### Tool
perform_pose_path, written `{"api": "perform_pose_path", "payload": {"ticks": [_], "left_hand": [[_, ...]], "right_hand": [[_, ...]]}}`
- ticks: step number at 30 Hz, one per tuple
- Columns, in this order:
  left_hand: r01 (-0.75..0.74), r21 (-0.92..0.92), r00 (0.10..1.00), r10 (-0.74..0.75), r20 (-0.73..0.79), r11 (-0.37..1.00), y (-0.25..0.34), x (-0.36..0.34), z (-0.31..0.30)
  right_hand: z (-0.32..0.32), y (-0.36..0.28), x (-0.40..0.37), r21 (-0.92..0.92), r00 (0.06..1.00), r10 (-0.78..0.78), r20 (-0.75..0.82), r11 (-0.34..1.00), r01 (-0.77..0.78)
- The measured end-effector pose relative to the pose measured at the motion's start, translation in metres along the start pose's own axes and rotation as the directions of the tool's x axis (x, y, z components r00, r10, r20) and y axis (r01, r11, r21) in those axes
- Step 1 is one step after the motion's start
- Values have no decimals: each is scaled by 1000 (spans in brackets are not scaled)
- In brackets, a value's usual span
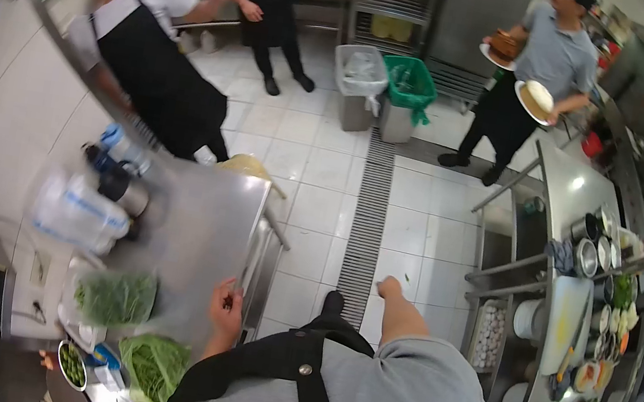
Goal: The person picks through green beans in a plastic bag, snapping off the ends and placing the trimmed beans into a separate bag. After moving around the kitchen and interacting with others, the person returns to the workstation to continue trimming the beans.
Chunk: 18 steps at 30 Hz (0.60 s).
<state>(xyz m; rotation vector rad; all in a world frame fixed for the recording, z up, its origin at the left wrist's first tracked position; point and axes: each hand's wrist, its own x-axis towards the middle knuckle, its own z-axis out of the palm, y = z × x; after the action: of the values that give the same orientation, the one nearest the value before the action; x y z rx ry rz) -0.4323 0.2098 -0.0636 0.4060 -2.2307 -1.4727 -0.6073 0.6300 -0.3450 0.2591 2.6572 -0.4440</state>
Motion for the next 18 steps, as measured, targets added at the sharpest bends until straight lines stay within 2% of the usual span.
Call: {"api": "perform_pose_path", "payload": {"ticks": [1,2,4,5,6,7,9,11,13,15,17,18], "left_hand": [[43,36,996,-45,71,998,-6,18,12],[2,218,993,-27,112,976,-21,40,25],[-92,543,984,-9,180,835,-49,85,47],[-44,675,978,-107,181,737,-54,101,53],[-5,789,966,-201,163,614,-54,118,60],[24,881,948,-289,129,472,-54,132,66],[136,914,909,-415,38,382,-58,155,77],[193,926,872,-489,-10,325,-56,174,89],[209,929,850,-527,-17,306,-48,183,94],[196,943,873,-487,-43,268,-56,185,101],[197,952,891,-449,-73,236,-59,184,105],[204,952,899,-429,-90,227,-57,182,107]], "right_hand": [[-3,44,15,10,995,103,20,995,-103],[-4,78,29,15,979,200,43,980,-201],[-38,108,35,2,923,299,242,951,-309],[-57,119,36,-12,879,338,337,935,-355],[-72,125,35,28,884,335,326,931,-363],[-72,141,41,20,953,236,192,969,-244],[-49,183,51,-55,997,3,-79,998,-7],[-30,207,64,67,994,114,4,991,-114],[-28,207,64,35,953,129,275,989,-144],[15,242,85,81,890,-174,422,985,154],[12,225,85,84,838,-171,518,985,150],[8,208,77,111,835,-136,533,990,90]]}}
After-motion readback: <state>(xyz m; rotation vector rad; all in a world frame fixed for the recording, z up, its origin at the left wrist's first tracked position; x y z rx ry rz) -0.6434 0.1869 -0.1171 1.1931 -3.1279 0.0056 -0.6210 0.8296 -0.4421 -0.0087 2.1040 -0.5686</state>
